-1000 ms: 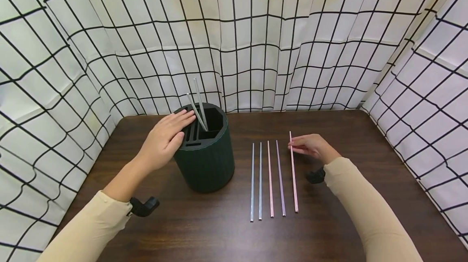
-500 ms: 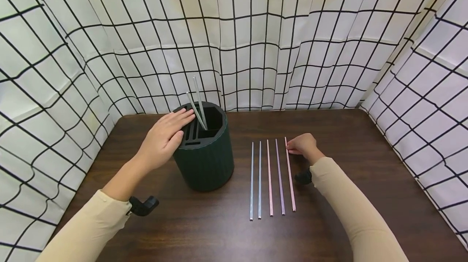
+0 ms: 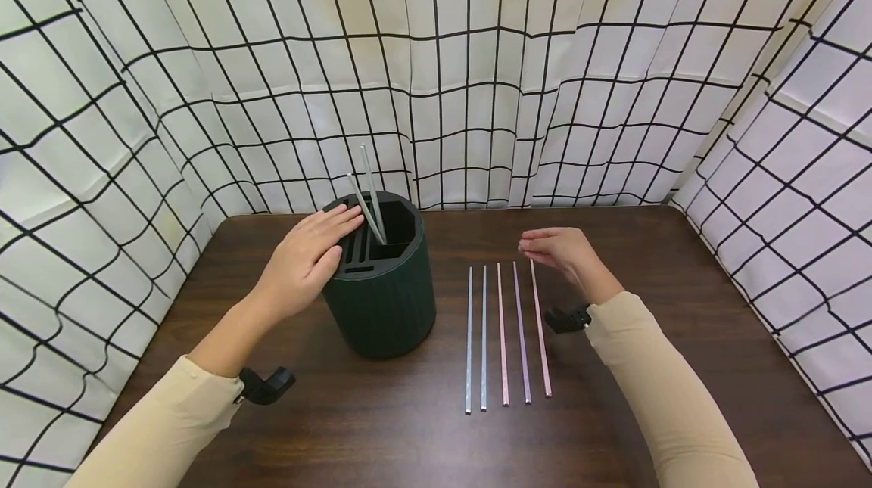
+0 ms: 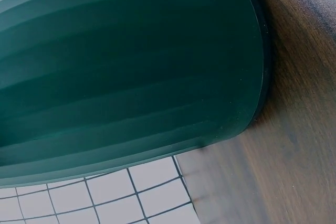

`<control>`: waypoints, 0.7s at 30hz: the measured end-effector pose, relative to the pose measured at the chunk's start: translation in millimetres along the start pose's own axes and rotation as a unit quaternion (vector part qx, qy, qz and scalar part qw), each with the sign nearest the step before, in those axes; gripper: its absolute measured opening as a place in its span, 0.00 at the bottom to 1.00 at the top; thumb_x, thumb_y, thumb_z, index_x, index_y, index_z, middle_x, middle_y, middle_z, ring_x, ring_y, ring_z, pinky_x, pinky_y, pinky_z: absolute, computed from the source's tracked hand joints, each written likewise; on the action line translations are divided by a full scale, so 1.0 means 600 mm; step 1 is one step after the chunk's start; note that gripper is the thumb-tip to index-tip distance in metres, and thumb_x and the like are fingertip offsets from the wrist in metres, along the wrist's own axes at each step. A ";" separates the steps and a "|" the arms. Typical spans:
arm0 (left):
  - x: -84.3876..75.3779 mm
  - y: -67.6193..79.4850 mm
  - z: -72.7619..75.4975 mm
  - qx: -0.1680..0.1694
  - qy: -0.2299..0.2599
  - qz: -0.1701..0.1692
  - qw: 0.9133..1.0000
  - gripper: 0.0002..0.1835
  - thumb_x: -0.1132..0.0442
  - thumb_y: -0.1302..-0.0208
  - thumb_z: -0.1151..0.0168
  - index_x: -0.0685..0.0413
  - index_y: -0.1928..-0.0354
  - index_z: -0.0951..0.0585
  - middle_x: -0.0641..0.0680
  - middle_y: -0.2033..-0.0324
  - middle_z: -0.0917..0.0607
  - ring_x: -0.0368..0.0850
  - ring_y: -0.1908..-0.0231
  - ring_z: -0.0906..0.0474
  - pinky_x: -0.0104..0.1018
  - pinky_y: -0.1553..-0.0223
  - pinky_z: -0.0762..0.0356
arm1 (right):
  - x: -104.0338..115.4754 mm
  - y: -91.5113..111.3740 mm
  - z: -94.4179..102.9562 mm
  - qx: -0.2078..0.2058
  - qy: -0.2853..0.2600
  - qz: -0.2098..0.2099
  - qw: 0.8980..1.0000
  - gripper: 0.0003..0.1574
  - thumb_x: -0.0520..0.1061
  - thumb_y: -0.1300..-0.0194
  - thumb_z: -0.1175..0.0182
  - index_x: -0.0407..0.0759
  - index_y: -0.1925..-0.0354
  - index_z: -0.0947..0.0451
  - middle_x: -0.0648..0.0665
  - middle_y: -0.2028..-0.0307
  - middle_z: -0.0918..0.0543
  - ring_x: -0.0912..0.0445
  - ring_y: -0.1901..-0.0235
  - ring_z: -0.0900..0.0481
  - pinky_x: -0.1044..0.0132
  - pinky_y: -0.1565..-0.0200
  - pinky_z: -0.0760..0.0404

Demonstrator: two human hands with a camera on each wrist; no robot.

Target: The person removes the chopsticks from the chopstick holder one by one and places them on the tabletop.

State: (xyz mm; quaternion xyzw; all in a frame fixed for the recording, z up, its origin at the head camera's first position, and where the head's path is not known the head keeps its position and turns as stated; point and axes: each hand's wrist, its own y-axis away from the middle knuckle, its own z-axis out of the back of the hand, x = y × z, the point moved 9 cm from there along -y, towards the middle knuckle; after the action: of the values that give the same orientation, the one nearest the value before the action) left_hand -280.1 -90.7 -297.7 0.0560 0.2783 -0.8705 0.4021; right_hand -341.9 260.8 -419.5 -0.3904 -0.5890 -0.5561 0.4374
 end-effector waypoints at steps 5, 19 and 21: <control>-0.003 0.001 0.002 -0.001 -0.001 0.000 1.000 0.27 0.61 0.29 0.56 0.56 0.30 0.28 0.55 0.29 0.29 0.54 0.26 0.39 0.53 0.23 0.49 | 0.077 0.016 -0.040 -0.023 -0.130 0.071 0.989 0.09 0.33 0.34 0.39 0.43 0.61 0.15 0.50 0.66 0.10 0.60 0.62 0.11 0.69 0.51 0.15; -0.001 0.004 0.003 -0.001 -0.003 -0.007 1.000 0.26 0.61 0.28 0.56 0.55 0.30 0.28 0.54 0.29 0.29 0.53 0.25 0.39 0.51 0.23 0.48 | 0.197 0.066 -0.213 -0.004 -0.015 0.196 0.981 0.25 0.39 0.38 0.32 0.35 0.43 0.20 0.41 0.49 0.12 0.62 0.55 0.13 0.68 0.48 0.15; -0.002 0.003 0.003 -0.001 -0.004 -0.007 1.000 0.26 0.61 0.28 0.57 0.55 0.30 0.28 0.54 0.29 0.29 0.53 0.25 0.39 0.51 0.23 0.48 | 0.204 0.069 -0.234 0.013 0.019 0.195 0.980 0.25 0.41 0.39 0.31 0.37 0.43 0.19 0.40 0.47 0.14 0.61 0.54 0.13 0.65 0.45 0.16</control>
State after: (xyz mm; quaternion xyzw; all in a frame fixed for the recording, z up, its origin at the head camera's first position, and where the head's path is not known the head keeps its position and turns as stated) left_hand -277.9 -91.9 -296.4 0.0500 0.2780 -0.8734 0.3967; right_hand -329.6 121.0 -290.7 -0.4816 -0.5002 -0.4598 0.5536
